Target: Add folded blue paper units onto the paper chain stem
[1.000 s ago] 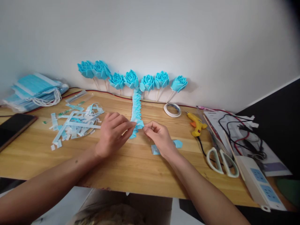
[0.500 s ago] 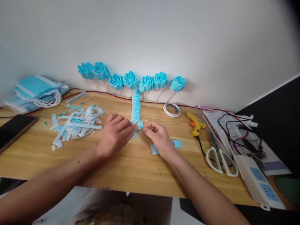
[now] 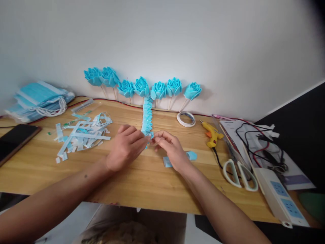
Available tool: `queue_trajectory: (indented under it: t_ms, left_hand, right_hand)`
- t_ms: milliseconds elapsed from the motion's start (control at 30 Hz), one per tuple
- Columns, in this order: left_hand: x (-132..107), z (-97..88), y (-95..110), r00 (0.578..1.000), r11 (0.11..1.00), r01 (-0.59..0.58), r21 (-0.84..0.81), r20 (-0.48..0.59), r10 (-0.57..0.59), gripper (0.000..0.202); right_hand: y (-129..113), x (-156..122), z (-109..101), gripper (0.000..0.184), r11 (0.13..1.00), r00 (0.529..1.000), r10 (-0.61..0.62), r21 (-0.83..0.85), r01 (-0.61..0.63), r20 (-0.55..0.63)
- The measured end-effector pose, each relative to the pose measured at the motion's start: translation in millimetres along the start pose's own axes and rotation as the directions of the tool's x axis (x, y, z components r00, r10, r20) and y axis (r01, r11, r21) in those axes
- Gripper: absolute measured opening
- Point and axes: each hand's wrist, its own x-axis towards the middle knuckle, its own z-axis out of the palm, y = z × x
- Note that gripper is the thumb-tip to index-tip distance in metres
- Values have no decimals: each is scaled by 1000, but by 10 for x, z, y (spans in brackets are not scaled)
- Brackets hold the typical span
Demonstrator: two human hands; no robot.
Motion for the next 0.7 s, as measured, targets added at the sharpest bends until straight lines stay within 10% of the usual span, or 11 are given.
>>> queue_trajectory:
  t_ms: [400,533,700]
  left_hand:
    - [2,19,-10,970,873,245,-421,110,-219,12]
    - [34,-36,-82,858,664,497,-559,199,-474,20]
    - [58,-70,-154,616,307,787,-535,646,-451,36]
  right_hand:
    - [55,66,-57,21,998,993,0,-67,-8,-117]
    - [42,57,-77,21,996,997,-14,-86,8,-74]
    - [64,59,-80,20,984,998,-53,-172,47,-27]
